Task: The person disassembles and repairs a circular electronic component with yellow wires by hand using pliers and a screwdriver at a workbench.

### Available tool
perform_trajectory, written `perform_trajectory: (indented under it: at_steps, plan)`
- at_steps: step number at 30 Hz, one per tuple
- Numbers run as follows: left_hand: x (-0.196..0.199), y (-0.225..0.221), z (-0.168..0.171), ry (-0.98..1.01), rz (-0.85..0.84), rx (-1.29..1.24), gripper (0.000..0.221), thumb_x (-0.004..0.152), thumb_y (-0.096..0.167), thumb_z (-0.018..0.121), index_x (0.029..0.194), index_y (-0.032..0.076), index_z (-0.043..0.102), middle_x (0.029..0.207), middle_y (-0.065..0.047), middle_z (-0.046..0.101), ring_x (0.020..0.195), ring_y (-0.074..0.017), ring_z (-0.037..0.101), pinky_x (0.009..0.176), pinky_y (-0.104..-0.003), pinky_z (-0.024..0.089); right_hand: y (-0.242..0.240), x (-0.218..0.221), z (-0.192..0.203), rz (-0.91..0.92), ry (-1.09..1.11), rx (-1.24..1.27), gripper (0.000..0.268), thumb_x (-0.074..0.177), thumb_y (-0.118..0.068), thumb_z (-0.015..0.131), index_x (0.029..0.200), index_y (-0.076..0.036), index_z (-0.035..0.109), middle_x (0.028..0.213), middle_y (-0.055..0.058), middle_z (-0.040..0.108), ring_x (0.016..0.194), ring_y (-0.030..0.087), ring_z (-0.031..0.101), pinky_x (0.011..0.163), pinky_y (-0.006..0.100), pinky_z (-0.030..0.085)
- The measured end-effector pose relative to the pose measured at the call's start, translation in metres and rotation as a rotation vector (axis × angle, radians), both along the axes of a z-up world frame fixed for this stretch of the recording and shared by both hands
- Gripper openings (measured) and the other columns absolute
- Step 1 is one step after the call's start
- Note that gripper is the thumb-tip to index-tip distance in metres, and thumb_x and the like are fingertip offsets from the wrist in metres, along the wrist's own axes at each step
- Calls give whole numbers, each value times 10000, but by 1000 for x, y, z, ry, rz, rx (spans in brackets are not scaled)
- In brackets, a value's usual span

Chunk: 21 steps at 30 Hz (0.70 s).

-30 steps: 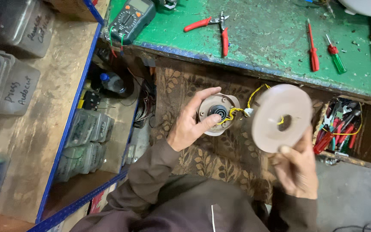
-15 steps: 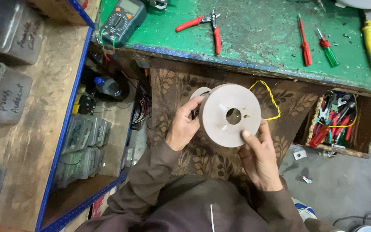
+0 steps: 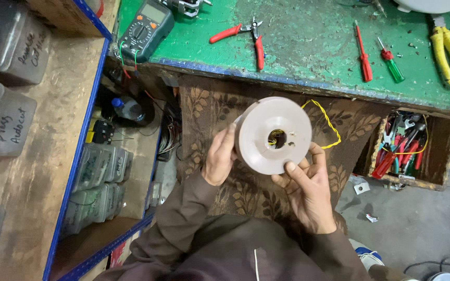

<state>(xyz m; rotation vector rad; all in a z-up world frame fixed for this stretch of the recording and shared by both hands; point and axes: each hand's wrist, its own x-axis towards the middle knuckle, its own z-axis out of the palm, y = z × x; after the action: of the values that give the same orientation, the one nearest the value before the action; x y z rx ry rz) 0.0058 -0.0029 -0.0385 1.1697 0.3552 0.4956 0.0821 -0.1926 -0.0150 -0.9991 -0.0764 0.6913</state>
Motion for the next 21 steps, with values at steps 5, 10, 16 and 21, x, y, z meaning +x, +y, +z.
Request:
perform_trajectory:
  at_steps: [5, 10, 16, 21]
  plan:
    - [3, -1, -21, -103, -63, -143, 615, 1086, 491, 508, 1356, -45, 645, 1122, -193, 718, 1059, -235, 693, 878, -462, 636, 18, -11, 24, -59, 11, -43, 571, 855, 9, 736, 1322, -86, 422, 1162, 176, 679, 964, 346, 759, 775, 495, 717]
    - [-1, -5, 38, -43, 19, -14, 345, 919, 274, 809, 1135, 13, 744, 956, -75, 747, 963, -122, 646, 784, -302, 590, -10, 6, -14, 111, -378, -397, 655, 826, -92, 819, 1400, -63, 506, 1215, 203, 665, 1116, 335, 695, 885, 494, 636]
    - [0, -1, 36, -27, -5, 27, 265, 896, 272, 831, 1024, 45, 781, 880, -52, 773, 931, -80, 633, 764, -268, 574, -14, 30, 4, 81, -422, -365, 580, 945, -178, 691, 1470, 3, 524, 1020, 129, 667, 835, 132, 629, 676, 245, 569]
    - [0, -5, 27, -21, -22, -73, 291, 950, 324, 780, 1058, 54, 773, 935, -12, 760, 977, -77, 615, 807, -278, 585, -17, 40, 10, 197, -345, -341, 497, 921, -61, 710, 1397, 10, 585, 850, 119, 703, 636, 118, 674, 461, 225, 588]
